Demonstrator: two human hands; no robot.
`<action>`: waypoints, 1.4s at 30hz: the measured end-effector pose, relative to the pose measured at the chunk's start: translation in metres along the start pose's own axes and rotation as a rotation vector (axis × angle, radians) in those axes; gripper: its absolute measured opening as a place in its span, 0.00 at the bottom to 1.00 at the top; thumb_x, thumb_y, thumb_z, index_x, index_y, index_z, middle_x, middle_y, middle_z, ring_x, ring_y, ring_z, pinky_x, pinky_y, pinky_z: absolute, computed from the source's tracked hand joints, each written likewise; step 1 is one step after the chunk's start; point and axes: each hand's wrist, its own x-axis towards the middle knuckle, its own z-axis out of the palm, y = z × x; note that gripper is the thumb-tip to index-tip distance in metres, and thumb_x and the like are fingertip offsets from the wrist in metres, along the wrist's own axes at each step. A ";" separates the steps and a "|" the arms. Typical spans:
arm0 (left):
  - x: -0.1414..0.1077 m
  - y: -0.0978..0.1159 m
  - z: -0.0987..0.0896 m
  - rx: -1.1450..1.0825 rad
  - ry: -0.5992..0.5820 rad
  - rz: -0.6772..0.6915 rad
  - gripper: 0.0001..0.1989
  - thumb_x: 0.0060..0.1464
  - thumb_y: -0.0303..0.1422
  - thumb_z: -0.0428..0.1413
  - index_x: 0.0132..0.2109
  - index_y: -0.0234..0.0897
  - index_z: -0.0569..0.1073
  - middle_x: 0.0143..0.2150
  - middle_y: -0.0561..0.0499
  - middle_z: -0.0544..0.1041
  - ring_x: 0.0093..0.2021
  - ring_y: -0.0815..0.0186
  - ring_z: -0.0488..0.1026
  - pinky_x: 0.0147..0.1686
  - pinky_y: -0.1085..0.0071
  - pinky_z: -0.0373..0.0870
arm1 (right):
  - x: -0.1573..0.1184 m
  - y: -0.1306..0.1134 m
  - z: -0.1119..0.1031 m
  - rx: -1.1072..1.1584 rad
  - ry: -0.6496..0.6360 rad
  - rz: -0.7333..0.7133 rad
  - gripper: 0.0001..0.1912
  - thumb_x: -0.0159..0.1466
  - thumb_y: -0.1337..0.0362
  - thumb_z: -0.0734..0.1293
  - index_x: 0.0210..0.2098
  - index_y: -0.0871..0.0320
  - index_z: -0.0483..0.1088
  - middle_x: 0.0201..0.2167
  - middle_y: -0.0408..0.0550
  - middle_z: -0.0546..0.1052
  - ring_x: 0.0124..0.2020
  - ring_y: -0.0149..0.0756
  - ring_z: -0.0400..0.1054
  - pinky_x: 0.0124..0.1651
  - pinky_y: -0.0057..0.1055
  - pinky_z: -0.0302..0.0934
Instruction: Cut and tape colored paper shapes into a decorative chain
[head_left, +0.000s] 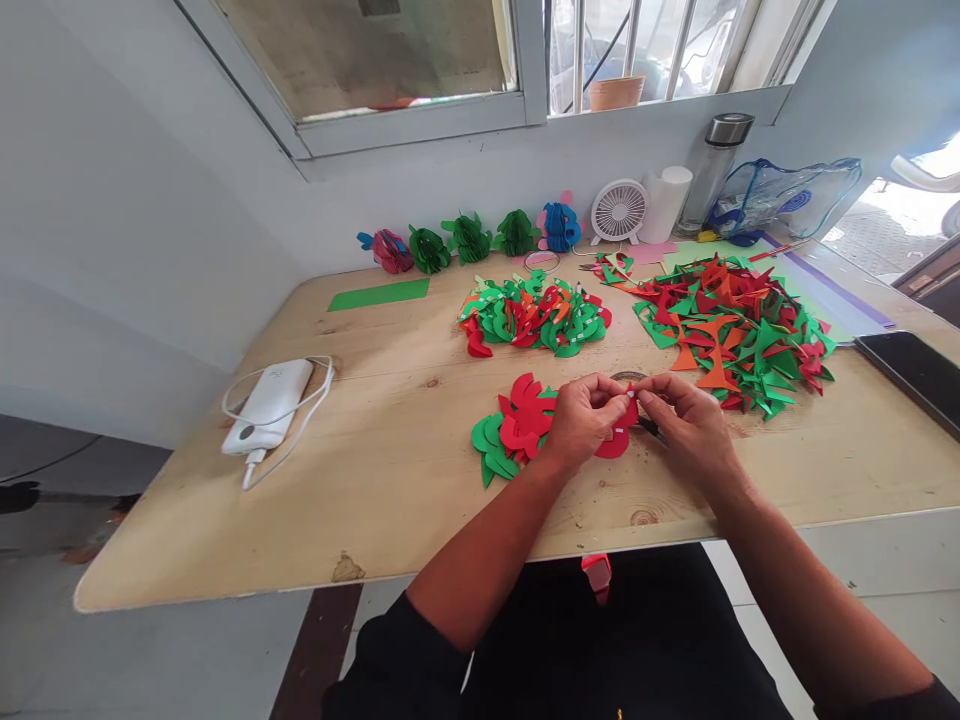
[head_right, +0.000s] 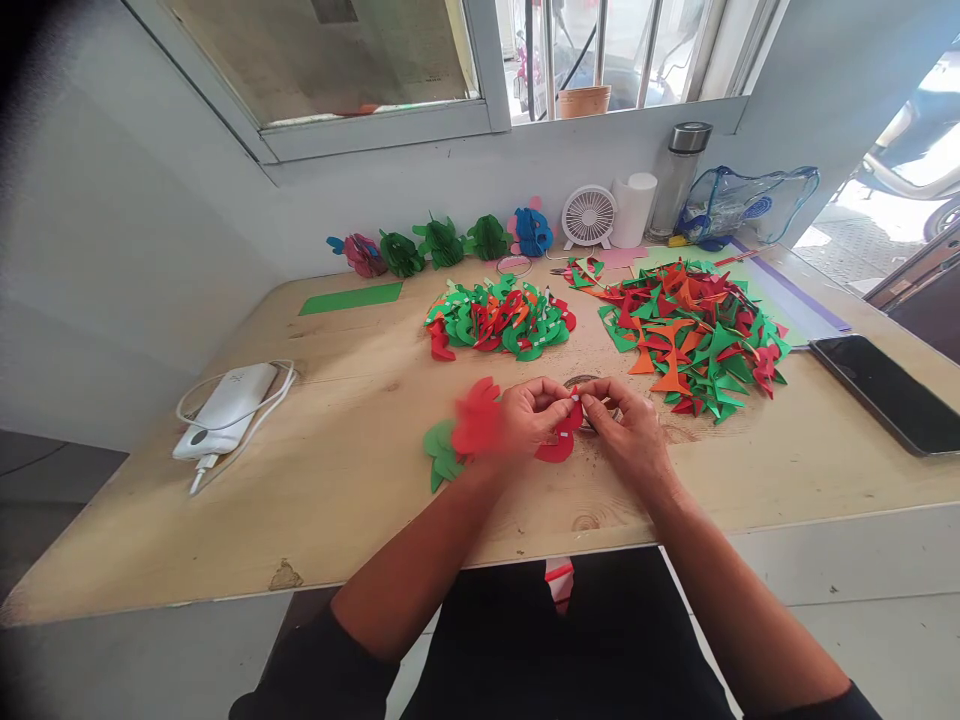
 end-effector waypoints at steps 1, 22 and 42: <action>0.000 0.001 0.000 0.001 -0.002 -0.014 0.06 0.40 0.31 0.60 0.26 0.34 0.70 0.19 0.56 0.70 0.17 0.77 0.62 0.16 0.80 0.57 | 0.000 0.000 0.000 0.001 -0.001 -0.002 0.11 0.58 0.56 0.65 0.33 0.57 0.72 0.28 0.45 0.74 0.27 0.31 0.64 0.26 0.27 0.61; -0.001 0.002 0.001 0.029 -0.053 -0.045 0.05 0.41 0.31 0.59 0.28 0.34 0.72 0.20 0.55 0.72 0.16 0.77 0.61 0.17 0.79 0.58 | 0.003 0.007 -0.002 -0.020 0.004 0.013 0.12 0.58 0.54 0.65 0.29 0.57 0.70 0.22 0.44 0.72 0.24 0.31 0.63 0.25 0.27 0.58; 0.009 -0.004 -0.012 0.038 0.127 -0.004 0.03 0.44 0.28 0.57 0.27 0.32 0.74 0.24 0.54 0.74 0.25 0.74 0.68 0.28 0.78 0.64 | 0.007 0.011 -0.021 -0.434 0.053 -0.132 0.11 0.61 0.58 0.62 0.32 0.57 0.73 0.29 0.46 0.76 0.29 0.36 0.68 0.33 0.33 0.60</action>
